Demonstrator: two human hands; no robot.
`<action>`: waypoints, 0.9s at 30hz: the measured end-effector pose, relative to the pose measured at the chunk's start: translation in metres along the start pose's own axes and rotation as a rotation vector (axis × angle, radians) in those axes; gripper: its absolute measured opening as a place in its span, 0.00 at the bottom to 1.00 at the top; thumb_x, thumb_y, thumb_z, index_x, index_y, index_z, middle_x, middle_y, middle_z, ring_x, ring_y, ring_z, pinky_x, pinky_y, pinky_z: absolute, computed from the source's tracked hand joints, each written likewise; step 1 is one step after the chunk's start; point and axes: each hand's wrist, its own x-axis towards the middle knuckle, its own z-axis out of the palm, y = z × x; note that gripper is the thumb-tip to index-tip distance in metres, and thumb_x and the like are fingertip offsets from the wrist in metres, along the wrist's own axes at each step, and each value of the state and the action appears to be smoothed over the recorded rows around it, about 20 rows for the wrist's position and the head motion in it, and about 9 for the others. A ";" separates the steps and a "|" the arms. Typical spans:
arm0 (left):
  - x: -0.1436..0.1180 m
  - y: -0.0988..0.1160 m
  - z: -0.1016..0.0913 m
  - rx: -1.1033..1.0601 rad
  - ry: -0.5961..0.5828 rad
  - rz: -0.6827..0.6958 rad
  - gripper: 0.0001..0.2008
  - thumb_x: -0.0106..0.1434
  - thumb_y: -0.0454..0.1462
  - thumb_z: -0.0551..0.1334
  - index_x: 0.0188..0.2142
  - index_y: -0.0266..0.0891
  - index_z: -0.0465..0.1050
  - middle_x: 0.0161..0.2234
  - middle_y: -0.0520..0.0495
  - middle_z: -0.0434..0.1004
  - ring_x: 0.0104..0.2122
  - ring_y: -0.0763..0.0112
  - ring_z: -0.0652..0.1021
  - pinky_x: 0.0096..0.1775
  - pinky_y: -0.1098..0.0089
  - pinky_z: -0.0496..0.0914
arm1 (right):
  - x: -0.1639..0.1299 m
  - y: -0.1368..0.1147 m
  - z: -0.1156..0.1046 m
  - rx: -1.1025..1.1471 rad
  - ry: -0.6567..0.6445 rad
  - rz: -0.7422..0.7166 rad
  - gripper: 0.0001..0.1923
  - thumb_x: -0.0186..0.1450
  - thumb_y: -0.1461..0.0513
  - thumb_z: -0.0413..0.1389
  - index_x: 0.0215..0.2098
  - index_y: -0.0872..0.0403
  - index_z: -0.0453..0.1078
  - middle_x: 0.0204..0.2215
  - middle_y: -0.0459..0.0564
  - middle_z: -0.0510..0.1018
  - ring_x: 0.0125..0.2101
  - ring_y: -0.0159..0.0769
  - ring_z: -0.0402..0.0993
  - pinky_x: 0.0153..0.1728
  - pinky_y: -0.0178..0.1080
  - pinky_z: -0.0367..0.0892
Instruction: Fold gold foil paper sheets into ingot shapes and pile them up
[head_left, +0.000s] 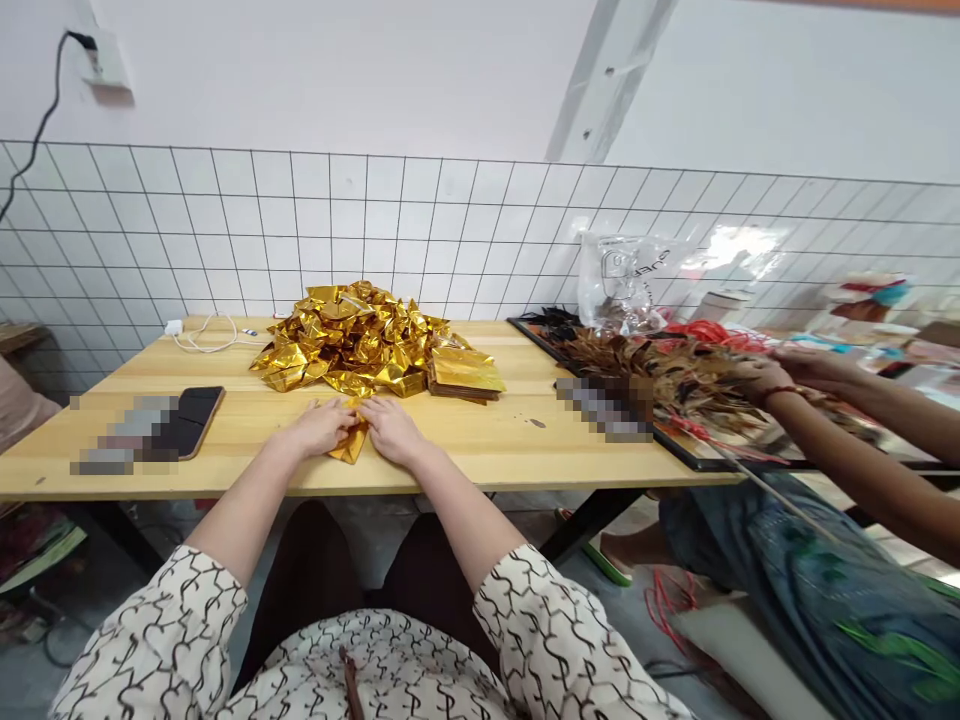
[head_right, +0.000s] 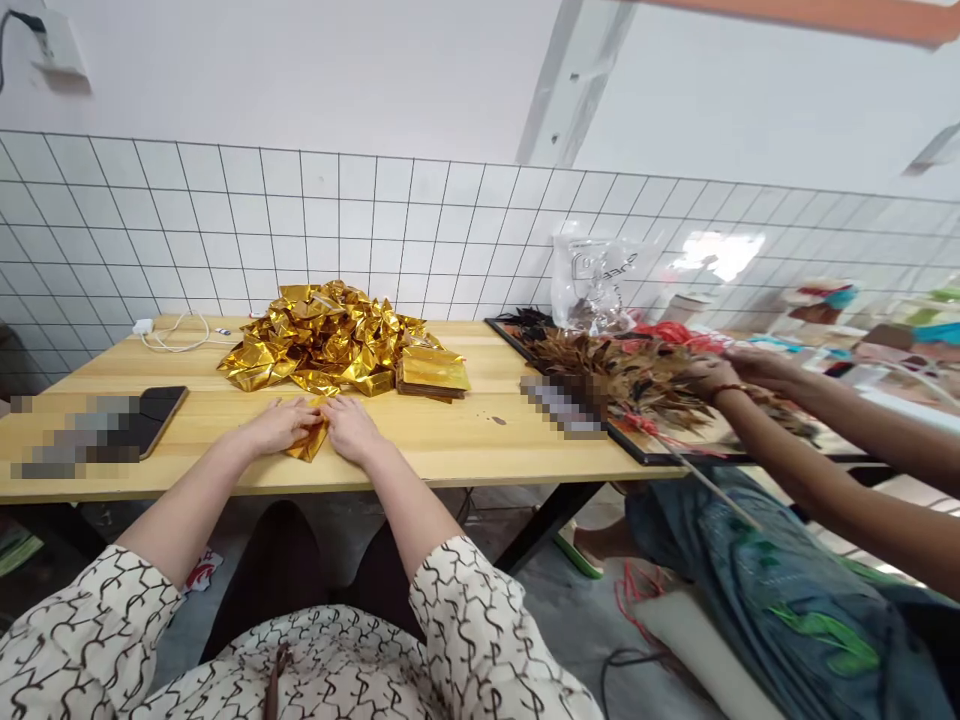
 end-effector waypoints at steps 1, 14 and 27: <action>-0.001 0.001 0.000 0.009 0.014 -0.020 0.20 0.58 0.31 0.56 0.46 0.49 0.76 0.56 0.47 0.72 0.62 0.51 0.61 0.59 0.41 0.51 | 0.001 0.001 0.003 -0.007 -0.028 0.024 0.24 0.64 0.68 0.44 0.56 0.54 0.66 0.59 0.53 0.68 0.58 0.41 0.60 0.56 0.45 0.53; -0.023 0.023 0.049 -0.016 0.248 -0.030 0.21 0.67 0.40 0.49 0.55 0.37 0.68 0.59 0.40 0.67 0.60 0.59 0.65 0.60 0.58 0.58 | -0.025 -0.027 0.016 -0.219 0.071 0.238 0.20 0.69 0.59 0.41 0.49 0.59 0.70 0.46 0.65 0.74 0.48 0.50 0.66 0.49 0.52 0.55; -0.024 0.029 0.041 0.094 0.258 -0.049 0.20 0.66 0.35 0.49 0.54 0.34 0.69 0.55 0.38 0.71 0.56 0.58 0.70 0.57 0.59 0.63 | -0.024 -0.026 0.018 -0.089 0.075 0.122 0.23 0.72 0.57 0.37 0.57 0.55 0.65 0.56 0.58 0.69 0.57 0.43 0.62 0.57 0.49 0.51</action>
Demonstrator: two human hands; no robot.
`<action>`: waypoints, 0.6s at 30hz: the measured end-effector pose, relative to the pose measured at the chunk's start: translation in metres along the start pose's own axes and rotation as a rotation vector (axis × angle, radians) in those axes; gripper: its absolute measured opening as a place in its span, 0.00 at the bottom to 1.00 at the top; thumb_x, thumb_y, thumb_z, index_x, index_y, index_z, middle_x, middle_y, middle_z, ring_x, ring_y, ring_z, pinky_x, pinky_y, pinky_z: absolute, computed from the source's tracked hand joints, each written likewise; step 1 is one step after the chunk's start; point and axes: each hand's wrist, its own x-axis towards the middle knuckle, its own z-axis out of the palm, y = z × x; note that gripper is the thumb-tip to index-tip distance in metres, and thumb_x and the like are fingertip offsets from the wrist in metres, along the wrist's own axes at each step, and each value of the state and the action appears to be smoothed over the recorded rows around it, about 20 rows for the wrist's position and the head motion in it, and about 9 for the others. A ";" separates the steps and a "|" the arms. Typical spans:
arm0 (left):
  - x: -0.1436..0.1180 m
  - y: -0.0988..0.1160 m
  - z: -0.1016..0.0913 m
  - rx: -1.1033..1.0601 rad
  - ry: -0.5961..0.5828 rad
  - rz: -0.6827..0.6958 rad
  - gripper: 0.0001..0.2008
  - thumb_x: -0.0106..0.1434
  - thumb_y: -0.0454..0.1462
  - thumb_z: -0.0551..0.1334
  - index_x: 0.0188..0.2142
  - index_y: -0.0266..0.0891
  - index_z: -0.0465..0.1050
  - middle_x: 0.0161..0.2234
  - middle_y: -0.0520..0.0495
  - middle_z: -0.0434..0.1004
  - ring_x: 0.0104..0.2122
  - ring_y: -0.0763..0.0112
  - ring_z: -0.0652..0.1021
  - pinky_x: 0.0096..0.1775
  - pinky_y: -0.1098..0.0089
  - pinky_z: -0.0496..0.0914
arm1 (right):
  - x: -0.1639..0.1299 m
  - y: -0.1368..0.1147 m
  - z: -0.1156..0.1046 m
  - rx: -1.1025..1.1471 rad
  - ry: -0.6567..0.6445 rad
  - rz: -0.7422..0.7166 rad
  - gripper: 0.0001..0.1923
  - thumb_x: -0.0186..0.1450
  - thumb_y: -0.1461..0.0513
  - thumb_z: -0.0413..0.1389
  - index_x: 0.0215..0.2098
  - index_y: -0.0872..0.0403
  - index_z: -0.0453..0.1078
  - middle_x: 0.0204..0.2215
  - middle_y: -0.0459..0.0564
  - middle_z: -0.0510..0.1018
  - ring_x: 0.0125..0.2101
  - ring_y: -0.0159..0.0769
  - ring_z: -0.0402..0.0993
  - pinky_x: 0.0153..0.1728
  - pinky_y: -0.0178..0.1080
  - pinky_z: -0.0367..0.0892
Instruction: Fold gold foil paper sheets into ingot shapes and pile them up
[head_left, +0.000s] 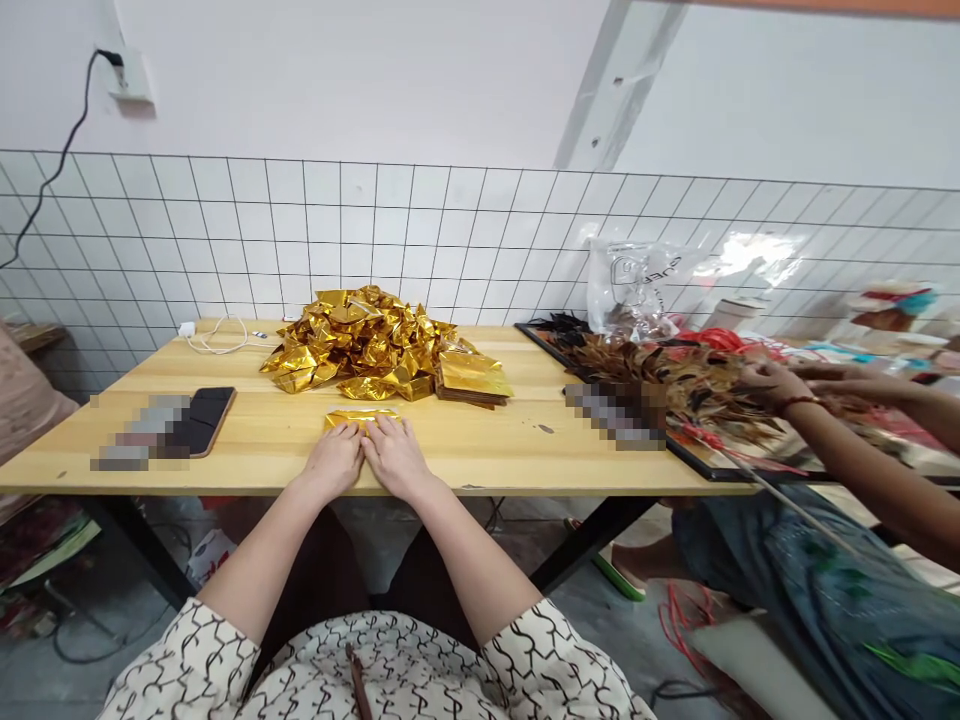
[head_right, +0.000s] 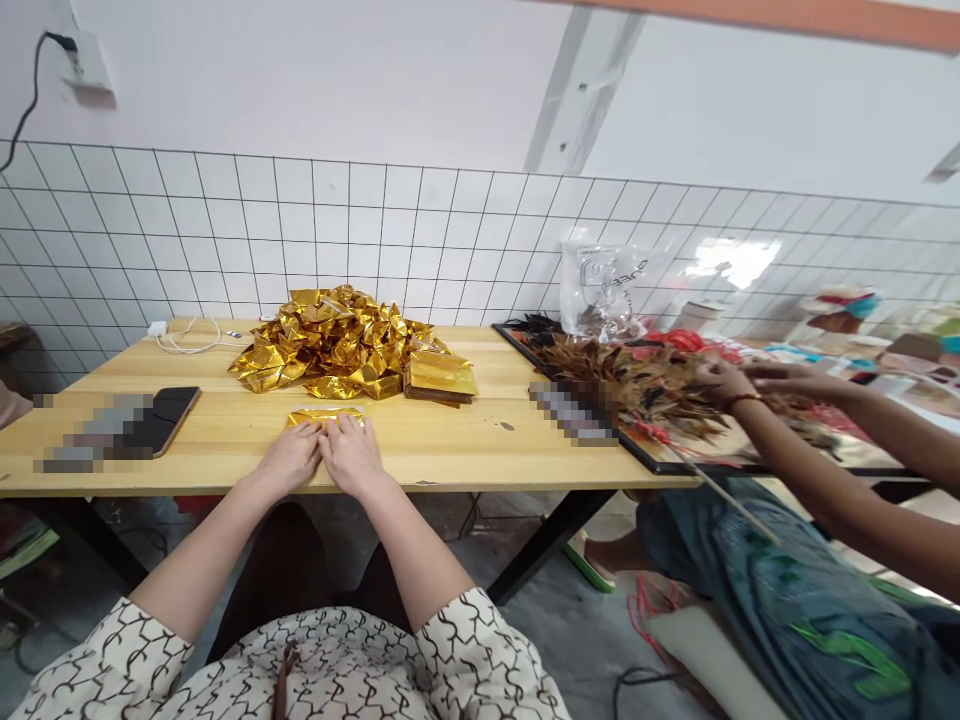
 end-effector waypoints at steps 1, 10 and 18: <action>-0.001 0.000 0.001 0.005 -0.001 -0.006 0.21 0.66 0.34 0.49 0.55 0.33 0.68 0.56 0.38 0.70 0.57 0.58 0.69 0.57 0.59 0.62 | 0.001 0.001 0.002 0.042 -0.023 -0.019 0.25 0.72 0.56 0.36 0.60 0.55 0.62 0.59 0.57 0.67 0.59 0.42 0.59 0.59 0.49 0.50; 0.005 -0.005 -0.008 -0.034 -0.133 0.003 0.25 0.65 0.36 0.47 0.60 0.34 0.62 0.62 0.39 0.63 0.61 0.60 0.63 0.62 0.60 0.55 | 0.001 0.002 0.001 0.170 -0.202 0.044 0.31 0.71 0.52 0.33 0.65 0.61 0.52 0.66 0.59 0.54 0.66 0.42 0.46 0.64 0.49 0.44; 0.008 -0.006 -0.010 -0.018 -0.287 -0.054 0.31 0.67 0.46 0.41 0.66 0.33 0.48 0.68 0.40 0.44 0.67 0.59 0.48 0.64 0.56 0.47 | 0.002 0.002 -0.004 0.199 -0.248 0.089 0.34 0.70 0.50 0.34 0.67 0.61 0.49 0.67 0.58 0.50 0.67 0.42 0.42 0.64 0.47 0.41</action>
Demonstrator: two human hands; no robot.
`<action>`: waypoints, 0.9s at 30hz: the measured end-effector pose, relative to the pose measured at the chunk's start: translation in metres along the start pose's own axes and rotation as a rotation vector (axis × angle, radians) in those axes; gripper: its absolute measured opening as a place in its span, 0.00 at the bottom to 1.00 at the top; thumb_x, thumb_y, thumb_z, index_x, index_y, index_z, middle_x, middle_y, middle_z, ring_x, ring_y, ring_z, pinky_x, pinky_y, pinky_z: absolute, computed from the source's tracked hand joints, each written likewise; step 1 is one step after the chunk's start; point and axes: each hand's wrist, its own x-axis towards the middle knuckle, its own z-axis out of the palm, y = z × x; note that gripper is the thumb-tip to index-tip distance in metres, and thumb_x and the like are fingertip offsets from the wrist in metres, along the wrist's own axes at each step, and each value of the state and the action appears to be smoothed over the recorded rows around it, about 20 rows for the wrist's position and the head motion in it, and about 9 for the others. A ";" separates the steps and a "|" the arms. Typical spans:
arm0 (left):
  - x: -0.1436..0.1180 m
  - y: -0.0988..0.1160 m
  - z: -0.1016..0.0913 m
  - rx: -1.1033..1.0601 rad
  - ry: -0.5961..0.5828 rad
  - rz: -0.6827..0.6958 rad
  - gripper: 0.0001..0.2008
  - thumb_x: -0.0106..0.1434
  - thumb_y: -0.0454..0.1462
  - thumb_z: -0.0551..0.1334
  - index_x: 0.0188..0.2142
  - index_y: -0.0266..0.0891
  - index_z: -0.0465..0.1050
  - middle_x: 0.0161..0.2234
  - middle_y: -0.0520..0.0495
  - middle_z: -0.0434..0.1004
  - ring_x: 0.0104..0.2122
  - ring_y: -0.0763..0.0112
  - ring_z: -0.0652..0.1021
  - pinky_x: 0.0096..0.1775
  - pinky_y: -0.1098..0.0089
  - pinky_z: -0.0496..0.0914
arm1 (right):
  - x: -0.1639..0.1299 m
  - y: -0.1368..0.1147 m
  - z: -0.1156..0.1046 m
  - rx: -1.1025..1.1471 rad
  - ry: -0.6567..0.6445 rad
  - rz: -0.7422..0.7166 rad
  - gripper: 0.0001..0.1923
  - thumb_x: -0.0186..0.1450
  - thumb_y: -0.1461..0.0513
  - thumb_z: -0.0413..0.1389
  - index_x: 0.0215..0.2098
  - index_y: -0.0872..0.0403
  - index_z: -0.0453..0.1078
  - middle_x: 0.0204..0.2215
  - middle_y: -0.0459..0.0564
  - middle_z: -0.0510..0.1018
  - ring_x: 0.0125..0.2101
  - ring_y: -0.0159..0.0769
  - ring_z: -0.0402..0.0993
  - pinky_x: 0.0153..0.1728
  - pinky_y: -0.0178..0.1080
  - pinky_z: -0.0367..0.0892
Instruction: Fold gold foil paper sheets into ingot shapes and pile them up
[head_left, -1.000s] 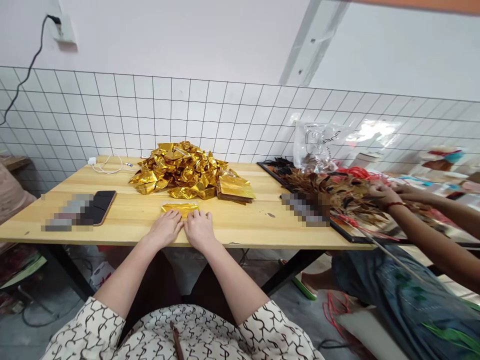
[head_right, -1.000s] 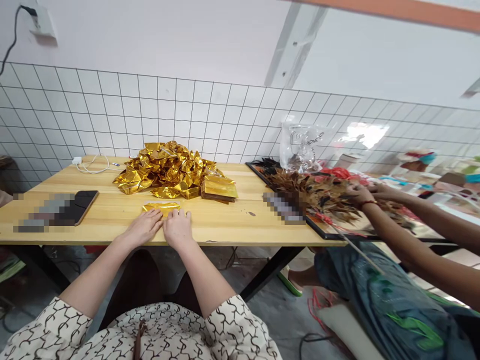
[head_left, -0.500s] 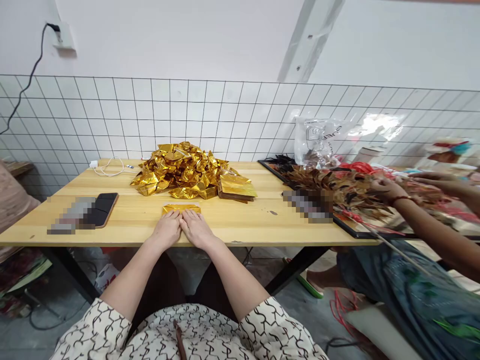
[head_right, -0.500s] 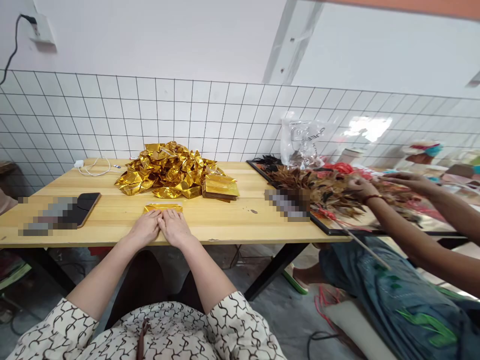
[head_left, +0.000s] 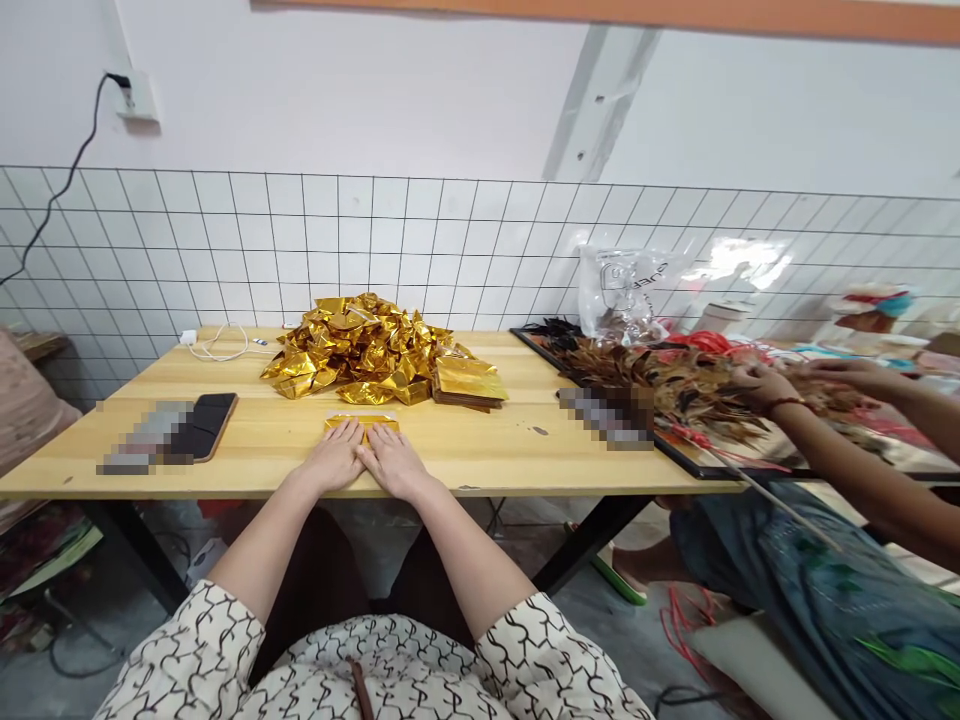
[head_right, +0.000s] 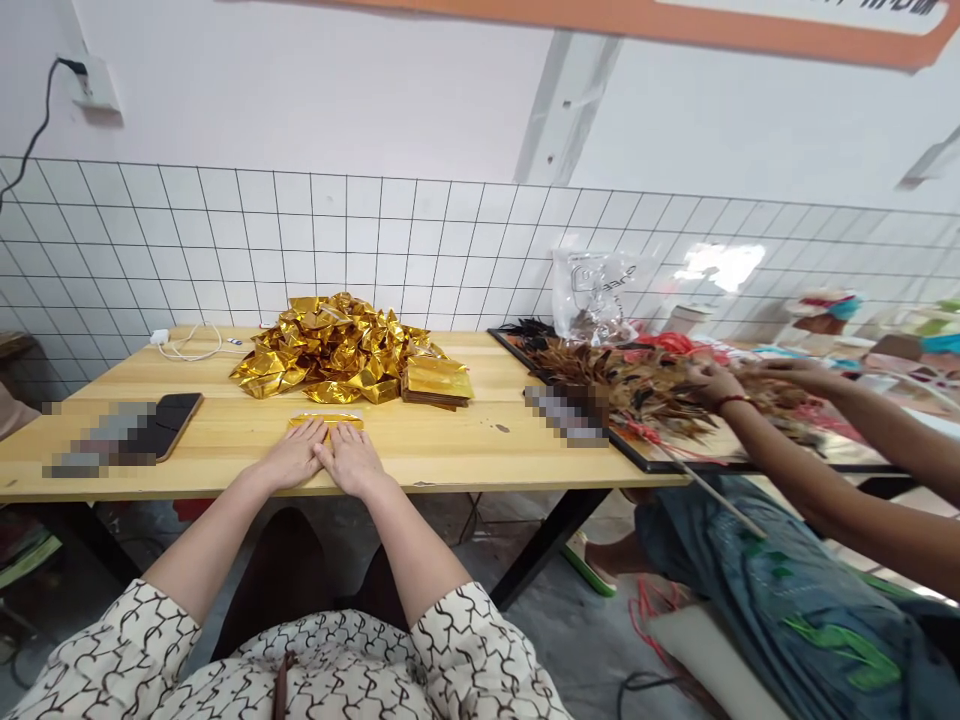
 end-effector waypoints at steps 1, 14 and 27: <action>0.000 0.000 0.000 0.008 0.003 -0.006 0.32 0.67 0.47 0.41 0.66 0.33 0.48 0.68 0.40 0.44 0.67 0.58 0.48 0.64 0.56 0.47 | 0.000 0.001 0.000 -0.005 -0.003 0.011 0.34 0.70 0.50 0.34 0.67 0.62 0.48 0.67 0.58 0.49 0.67 0.42 0.41 0.64 0.47 0.40; -0.006 -0.008 -0.004 -0.002 0.062 -0.112 0.44 0.62 0.60 0.42 0.65 0.29 0.50 0.67 0.37 0.44 0.67 0.55 0.48 0.64 0.60 0.48 | -0.013 0.020 -0.011 -0.095 -0.021 0.105 0.35 0.70 0.49 0.30 0.68 0.61 0.45 0.68 0.56 0.46 0.67 0.39 0.39 0.64 0.45 0.38; -0.002 -0.009 -0.003 0.018 0.114 -0.065 0.36 0.65 0.56 0.42 0.63 0.34 0.54 0.66 0.35 0.52 0.66 0.55 0.53 0.62 0.56 0.52 | -0.011 0.027 -0.006 -0.116 0.027 0.064 0.33 0.70 0.49 0.32 0.67 0.58 0.49 0.67 0.57 0.49 0.67 0.39 0.42 0.63 0.47 0.41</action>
